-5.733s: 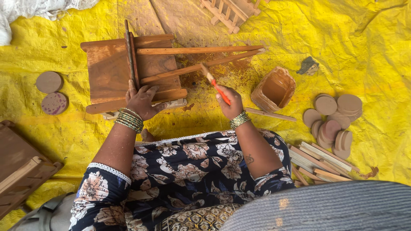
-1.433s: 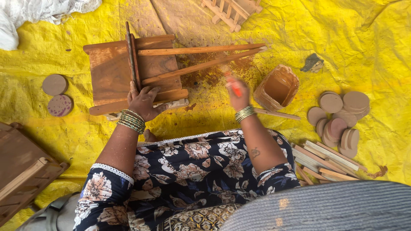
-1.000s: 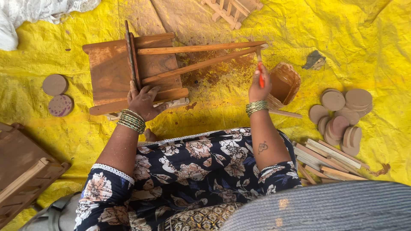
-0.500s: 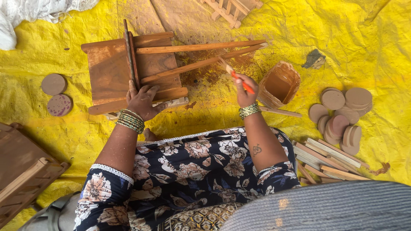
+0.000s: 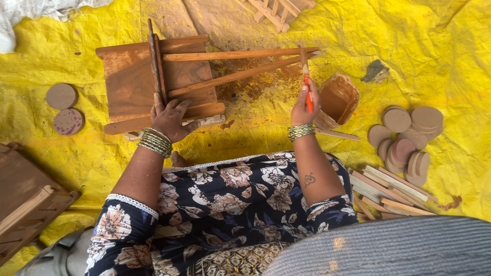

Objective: The person sits on a tarp-covered floor and applies a brown stain to a small wooden chair frame using a brush, repeatedly dipping the brush into a container of stain and brushing the seat, rails and legs, rotating the piece to reach different surfaces.

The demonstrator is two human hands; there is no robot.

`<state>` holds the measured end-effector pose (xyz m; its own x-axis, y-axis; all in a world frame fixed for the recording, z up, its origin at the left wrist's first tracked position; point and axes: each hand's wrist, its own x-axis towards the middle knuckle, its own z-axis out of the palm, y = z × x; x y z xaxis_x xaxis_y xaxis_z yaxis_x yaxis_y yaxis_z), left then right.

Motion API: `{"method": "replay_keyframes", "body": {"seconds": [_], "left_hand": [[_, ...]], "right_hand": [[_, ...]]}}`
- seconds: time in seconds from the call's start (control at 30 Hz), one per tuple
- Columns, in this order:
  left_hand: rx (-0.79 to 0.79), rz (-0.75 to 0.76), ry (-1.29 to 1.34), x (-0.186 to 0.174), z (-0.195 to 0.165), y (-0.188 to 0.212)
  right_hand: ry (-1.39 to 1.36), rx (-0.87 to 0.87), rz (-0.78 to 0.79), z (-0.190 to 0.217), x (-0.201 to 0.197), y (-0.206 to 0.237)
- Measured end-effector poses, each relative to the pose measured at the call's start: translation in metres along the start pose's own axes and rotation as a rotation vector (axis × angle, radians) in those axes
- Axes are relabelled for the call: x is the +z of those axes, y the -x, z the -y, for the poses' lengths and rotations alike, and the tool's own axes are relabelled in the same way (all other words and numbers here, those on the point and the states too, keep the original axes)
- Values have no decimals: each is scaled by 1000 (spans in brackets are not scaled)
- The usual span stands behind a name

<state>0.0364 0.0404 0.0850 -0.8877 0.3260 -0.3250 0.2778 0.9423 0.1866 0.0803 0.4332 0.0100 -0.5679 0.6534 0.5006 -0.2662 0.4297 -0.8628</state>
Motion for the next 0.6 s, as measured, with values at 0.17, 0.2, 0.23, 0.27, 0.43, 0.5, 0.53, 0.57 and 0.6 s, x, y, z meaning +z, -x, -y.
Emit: {"method": "replay_keyframes", "body": {"seconds": [0.17,0.2,0.23,0.27,0.43,0.5,0.53,0.57,0.6], "left_hand": [[-22,10,31,-1,-3,1],[-16,4,23,-1,-4,2],[-9,-2,15,-2,-4,3],[-2,-9,7,-3,-5,4],[7,-24,2,-4,-8,4],[23,-44,-9,-3,-8,4],[32,-54,-21,-2,-7,4],[41,-65,-32,-2,-7,3],[41,-74,-20,-1,-7,3]], "right_hand": [[22,-68,207,3,12,18],[-45,-57,313,3,15,24],[-111,-46,418,4,16,28],[-206,18,499,5,16,32],[-422,147,584,2,9,31],[-408,84,385,-1,9,12],[-400,46,289,1,8,-2],[-288,43,189,0,3,-15],[-177,40,89,0,-2,-28]]}}
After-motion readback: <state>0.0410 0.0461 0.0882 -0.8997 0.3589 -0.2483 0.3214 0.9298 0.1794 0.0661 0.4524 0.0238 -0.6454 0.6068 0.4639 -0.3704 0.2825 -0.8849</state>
